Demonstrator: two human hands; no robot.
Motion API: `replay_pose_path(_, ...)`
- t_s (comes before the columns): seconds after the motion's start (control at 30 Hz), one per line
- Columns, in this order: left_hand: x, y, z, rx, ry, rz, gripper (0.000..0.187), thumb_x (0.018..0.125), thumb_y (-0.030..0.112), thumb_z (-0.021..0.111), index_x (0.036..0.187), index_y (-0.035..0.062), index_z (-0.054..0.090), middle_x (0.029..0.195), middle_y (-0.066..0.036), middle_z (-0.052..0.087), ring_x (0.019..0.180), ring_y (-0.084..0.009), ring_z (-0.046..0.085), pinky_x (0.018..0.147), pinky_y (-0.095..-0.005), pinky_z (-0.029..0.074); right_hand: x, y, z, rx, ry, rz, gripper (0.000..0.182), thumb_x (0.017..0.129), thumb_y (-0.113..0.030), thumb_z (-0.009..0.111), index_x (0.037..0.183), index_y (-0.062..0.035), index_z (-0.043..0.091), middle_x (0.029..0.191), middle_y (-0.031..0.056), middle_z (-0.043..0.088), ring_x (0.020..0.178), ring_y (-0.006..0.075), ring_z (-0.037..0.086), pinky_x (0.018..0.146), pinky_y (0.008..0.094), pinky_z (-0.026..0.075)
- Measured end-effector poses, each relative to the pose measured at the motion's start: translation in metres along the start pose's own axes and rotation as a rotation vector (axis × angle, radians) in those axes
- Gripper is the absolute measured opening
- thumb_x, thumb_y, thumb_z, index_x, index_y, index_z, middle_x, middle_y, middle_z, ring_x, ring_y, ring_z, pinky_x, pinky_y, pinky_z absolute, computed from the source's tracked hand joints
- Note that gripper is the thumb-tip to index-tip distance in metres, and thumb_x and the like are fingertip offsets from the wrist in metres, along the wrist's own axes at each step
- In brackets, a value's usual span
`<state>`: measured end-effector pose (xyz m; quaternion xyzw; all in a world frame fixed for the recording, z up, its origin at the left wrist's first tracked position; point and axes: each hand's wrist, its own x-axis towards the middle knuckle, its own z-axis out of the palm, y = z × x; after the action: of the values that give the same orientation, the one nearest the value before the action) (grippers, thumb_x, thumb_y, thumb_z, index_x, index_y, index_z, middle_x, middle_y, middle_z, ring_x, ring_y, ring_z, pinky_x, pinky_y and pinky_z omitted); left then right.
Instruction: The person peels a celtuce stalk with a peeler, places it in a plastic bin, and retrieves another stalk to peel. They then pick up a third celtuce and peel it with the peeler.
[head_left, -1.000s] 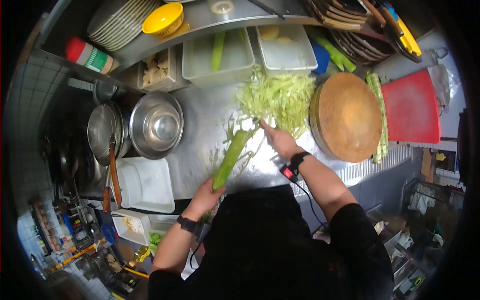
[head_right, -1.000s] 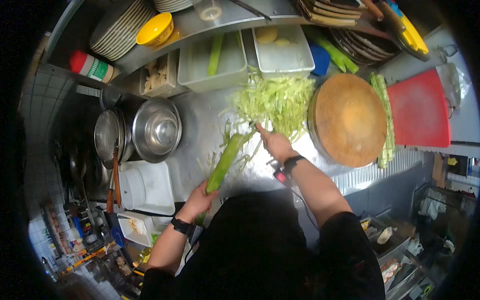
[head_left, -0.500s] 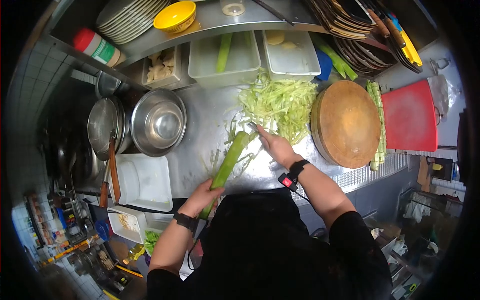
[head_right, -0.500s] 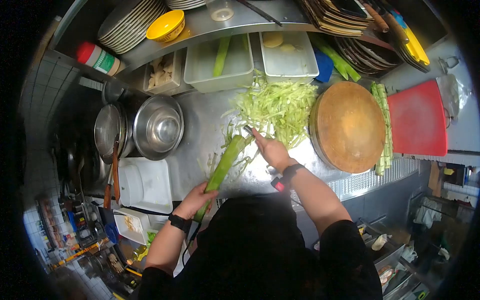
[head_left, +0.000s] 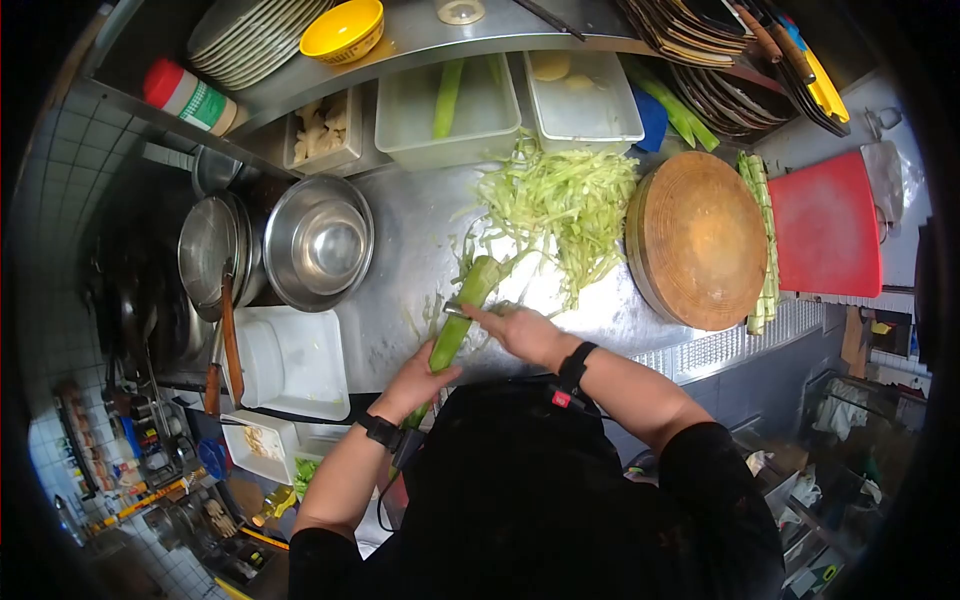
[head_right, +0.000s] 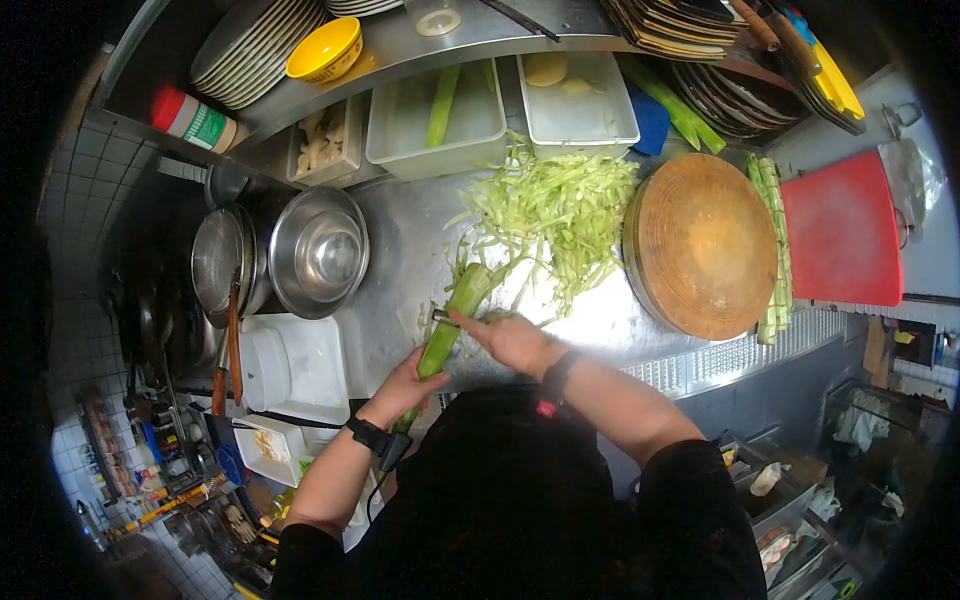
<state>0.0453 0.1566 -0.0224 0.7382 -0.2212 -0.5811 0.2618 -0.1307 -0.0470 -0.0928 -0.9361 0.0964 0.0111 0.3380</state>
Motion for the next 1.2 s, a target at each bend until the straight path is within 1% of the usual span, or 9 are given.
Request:
replay_pose_path(0.07, -0.001, -0.001, 0.000, -0.004, -0.010, -0.026, 0.056, 0.098, 0.027, 0.072, 0.146, 0.0091, 0.049, 0.079, -0.003, 0.063, 0.051, -0.0140, 0.056, 0.048, -0.0328, 0.050, 0.002, 0.033, -0.009, 0.217, 0.058, 0.188, 0.059, 0.107, -0.019, 0.049, 0.164, -0.0171, 0.032, 0.097, 0.0187, 0.072, 0.086, 0.0387, 0.072, 0.076, 0.0486, 0.058)
replay_pose_path(0.1, -0.001, 0.000, -0.001, -0.014, -0.017, -0.045, 0.054, 0.098, 0.026, 0.071, 0.145, 0.0086, 0.050, 0.078, -0.003, 0.062, 0.050, -0.0138, 0.055, 0.047, -0.0330, 0.049, 0.011, 0.056, -0.020, 0.103, 0.026, 0.520, 0.058, 0.107, -0.018, 0.048, 0.163, -0.0235, 0.034, 0.090, 0.0202, 0.073, 0.079, 0.0392, 0.071, 0.071, 0.0507, 0.057)
replay_pose_path(0.37, -0.005, 0.010, -0.005, -0.064, -0.045, -0.096, 0.045, 0.098, 0.019, 0.069, 0.139, 0.0074, 0.054, 0.072, -0.002, 0.059, 0.050, -0.0127, 0.055, 0.044, -0.0324, 0.048, 0.002, 0.029, -0.003, 0.070, 0.271, 0.090, 0.057, 0.108, -0.022, 0.050, 0.163, -0.0267, 0.035, 0.085, 0.0211, 0.071, 0.072, 0.0399, 0.070, 0.068, 0.0507, 0.058)
replay_pose_path(0.53, -0.004, 0.010, -0.007, -0.036, -0.069, -0.100, 0.036, 0.099, 0.019, 0.068, 0.130, 0.0070, 0.056, 0.072, -0.001, 0.057, 0.050, -0.0129, 0.055, 0.044, -0.0324, 0.048, -0.001, 0.082, -0.029, -0.039, 0.016, 0.450, 0.062, 0.104, -0.015, 0.051, 0.163, -0.0237, 0.035, 0.079, 0.0208, 0.070, 0.073, 0.0399, 0.069, 0.069, 0.0507, 0.056)
replay_pose_path(0.63, -0.006, 0.023, -0.009, -0.083, -0.108, -0.160, 0.032, 0.101, 0.016, 0.065, 0.129, 0.0075, 0.053, 0.071, -0.001, 0.054, 0.051, -0.0140, 0.056, 0.044, -0.0322, 0.046, -0.005, 0.081, -0.039, 0.038, 0.200, 0.403, 0.058, 0.107, -0.023, 0.051, 0.163, -0.0266, 0.035, 0.079, 0.0221, 0.070, 0.073, 0.0419, 0.068, 0.070, 0.0523, 0.055)
replay_pose_path(1.0, 0.005, 0.012, -0.005, -0.270, -0.149, -0.113, 0.040, 0.101, 0.021, 0.070, 0.136, 0.0086, 0.054, 0.082, -0.002, 0.060, 0.060, -0.0127, 0.061, 0.051, -0.0309, 0.053, -0.012, 0.016, -0.008, 0.115, 0.170, 0.257, 0.057, 0.105, -0.021, 0.057, 0.160, -0.0246, 0.041, 0.107, 0.0196, 0.073, 0.088, 0.0419, 0.071, 0.080, 0.0484, 0.059)
replay_pose_path(1.1, -0.002, 0.027, -0.003, -0.111, -0.118, -0.033, 0.043, 0.099, 0.018, 0.071, 0.137, 0.0077, 0.053, 0.082, -0.002, 0.059, 0.058, -0.0126, 0.059, 0.050, -0.0307, 0.051, -0.011, -0.010, -0.009, 0.081, 0.202, -0.072, 0.068, 0.097, -0.010, 0.057, 0.161, -0.0247, 0.040, 0.089, 0.0195, 0.068, 0.077, 0.0375, 0.070, 0.075, 0.0486, 0.059)
replay_pose_path(1.17, 0.002, 0.022, -0.002, -0.106, -0.121, -0.041, 0.046, 0.098, 0.014, 0.069, 0.140, 0.0071, 0.050, 0.083, -0.003, 0.059, 0.057, -0.0127, 0.058, 0.049, -0.0303, 0.050, -0.010, -0.026, -0.021, -0.060, -0.117, -0.107, 0.067, 0.098, -0.009, 0.054, 0.161, -0.0249, 0.041, 0.091, 0.0198, 0.070, 0.083, 0.0357, 0.072, 0.077, 0.0464, 0.059)
replay_pose_path(1.2, 0.003, 0.020, -0.002, -0.099, -0.125, -0.052, 0.049, 0.098, 0.009, 0.068, 0.142, 0.0064, 0.048, 0.083, -0.003, 0.059, 0.056, -0.0127, 0.057, 0.048, -0.0299, 0.048, -0.008, 0.006, 0.003, 0.041, 0.112, -0.163, 0.064, 0.099, -0.010, 0.053, 0.160, -0.0250, 0.043, 0.090, 0.0196, 0.070, 0.086, 0.0350, 0.072, 0.077, 0.0444, 0.059)
